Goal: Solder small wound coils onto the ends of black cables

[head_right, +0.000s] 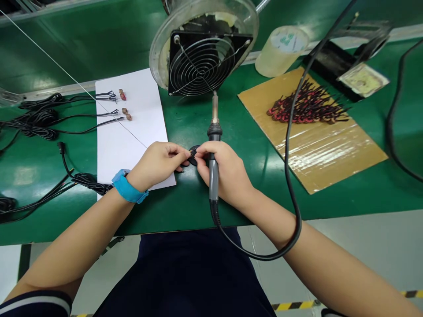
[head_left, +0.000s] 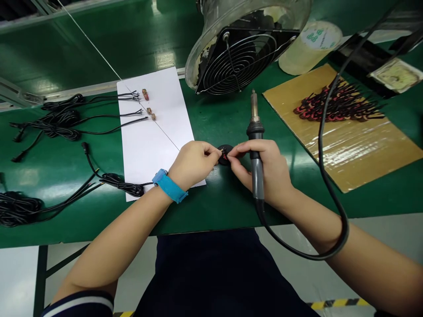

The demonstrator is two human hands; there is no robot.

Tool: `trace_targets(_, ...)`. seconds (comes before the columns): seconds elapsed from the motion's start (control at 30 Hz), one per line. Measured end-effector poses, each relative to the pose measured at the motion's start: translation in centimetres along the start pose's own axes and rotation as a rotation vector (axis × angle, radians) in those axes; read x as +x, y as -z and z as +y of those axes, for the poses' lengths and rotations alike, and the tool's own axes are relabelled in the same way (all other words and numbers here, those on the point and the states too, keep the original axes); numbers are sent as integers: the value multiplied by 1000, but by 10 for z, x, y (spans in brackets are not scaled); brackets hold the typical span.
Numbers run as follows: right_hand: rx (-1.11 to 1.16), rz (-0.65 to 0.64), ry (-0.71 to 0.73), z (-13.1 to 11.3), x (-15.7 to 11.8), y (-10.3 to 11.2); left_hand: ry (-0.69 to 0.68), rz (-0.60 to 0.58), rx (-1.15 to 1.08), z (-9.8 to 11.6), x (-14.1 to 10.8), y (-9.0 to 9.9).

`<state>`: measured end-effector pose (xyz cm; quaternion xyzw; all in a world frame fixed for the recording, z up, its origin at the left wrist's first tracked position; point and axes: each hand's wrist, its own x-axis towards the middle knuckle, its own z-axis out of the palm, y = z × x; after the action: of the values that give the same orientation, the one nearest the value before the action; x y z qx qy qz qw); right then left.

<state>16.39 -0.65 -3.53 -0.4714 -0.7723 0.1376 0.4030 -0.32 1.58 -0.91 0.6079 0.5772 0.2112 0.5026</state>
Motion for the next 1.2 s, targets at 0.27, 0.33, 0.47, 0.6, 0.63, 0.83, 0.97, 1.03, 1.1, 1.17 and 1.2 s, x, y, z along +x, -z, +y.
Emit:
trace_targets(0.27, -251, -243, 200, -12, 10, 7, 198, -99, -239, 6, -1, 4)
trace_targets(0.33, -326, -199, 220, -12, 6, 11, 229, -117, -283, 7, -1, 4)
trace_targets(0.47, -402, -155, 249, -7, 0, 15, 293, -155, -361, 10, 1, 3)
trace_targets(0.6, -430, -118, 328, -5, 0, 13, 292, -170, -397, 12, 2, 2)
trace_targets(0.63, -434, -105, 349, -5, 0, 12, 285, -172, -399, 13, 2, 2)
trace_targets(0.83, -325, -43, 252, -8, 0, 11, 305, -174, -413, 12, 1, 2)
trace_targets(0.97, -129, 134, 147, -8, -14, 14, 294, -200, -427, 8, 1, 2)
trace_targets(1.03, -28, 179, 89, -5, -27, 15, 292, -211, -426, 7, 1, 3)
trace_targets(1.1, 48, 193, 2, -3, -42, 17, 298, -214, -423, 8, 1, 3)
trace_targets(1.17, 64, 215, -25, -2, -55, 19, 300, -219, -410, 8, 1, 3)
trace_targets(1.2, 60, 220, -14, -2, -61, 20, 294, -222, -402, 9, 1, 3)
